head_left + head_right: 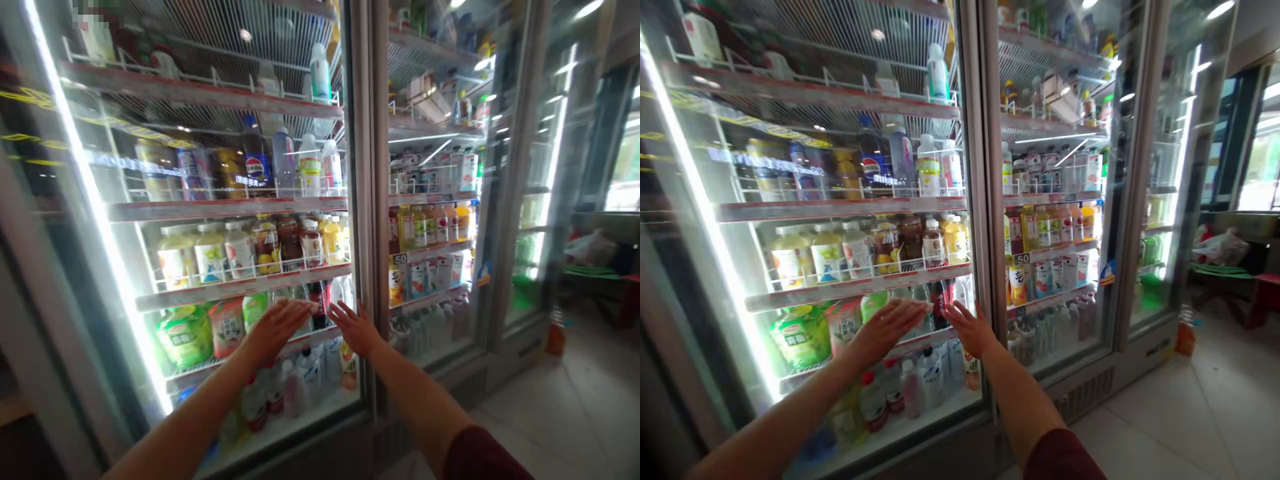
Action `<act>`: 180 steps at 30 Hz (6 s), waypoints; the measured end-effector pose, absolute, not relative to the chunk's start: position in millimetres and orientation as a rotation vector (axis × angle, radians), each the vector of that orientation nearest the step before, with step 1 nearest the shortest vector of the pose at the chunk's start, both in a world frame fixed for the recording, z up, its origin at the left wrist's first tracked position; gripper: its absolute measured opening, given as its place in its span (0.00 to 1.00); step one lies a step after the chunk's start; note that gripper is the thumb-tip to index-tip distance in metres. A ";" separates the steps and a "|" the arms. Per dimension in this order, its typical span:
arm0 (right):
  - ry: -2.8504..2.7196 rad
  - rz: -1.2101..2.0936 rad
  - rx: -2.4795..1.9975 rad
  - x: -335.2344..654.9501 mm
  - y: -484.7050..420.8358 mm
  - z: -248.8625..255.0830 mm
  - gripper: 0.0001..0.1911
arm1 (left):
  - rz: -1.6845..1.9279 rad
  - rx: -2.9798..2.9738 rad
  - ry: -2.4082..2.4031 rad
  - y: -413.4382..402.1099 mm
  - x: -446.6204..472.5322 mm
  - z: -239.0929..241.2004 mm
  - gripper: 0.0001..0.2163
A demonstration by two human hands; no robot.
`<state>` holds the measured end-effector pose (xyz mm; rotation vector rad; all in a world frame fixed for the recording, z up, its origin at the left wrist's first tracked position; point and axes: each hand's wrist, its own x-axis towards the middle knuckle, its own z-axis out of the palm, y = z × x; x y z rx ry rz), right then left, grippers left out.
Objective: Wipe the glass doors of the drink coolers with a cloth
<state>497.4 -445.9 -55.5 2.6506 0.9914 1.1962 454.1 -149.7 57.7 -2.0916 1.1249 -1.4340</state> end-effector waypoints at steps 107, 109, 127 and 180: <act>0.899 1.577 2.302 506.7 -475.4 -72.9 0.27 | -1.893 -2.394 0.835 -189.5 486.6 37.9 0.33; 0.898 1.520 2.343 497.0 -477.1 -64.8 0.29 | -1.947 -2.433 0.817 -202.6 485.3 37.8 0.33; 0.272 1.891 2.737 544.0 -475.8 -75.7 0.44 | -1.573 -2.175 1.203 -255.5 496.8 37.4 0.28; 0.664 2.050 2.718 501.3 -393.9 -23.2 0.30 | -2.084 -2.531 0.466 -27.2 460.3 21.3 0.35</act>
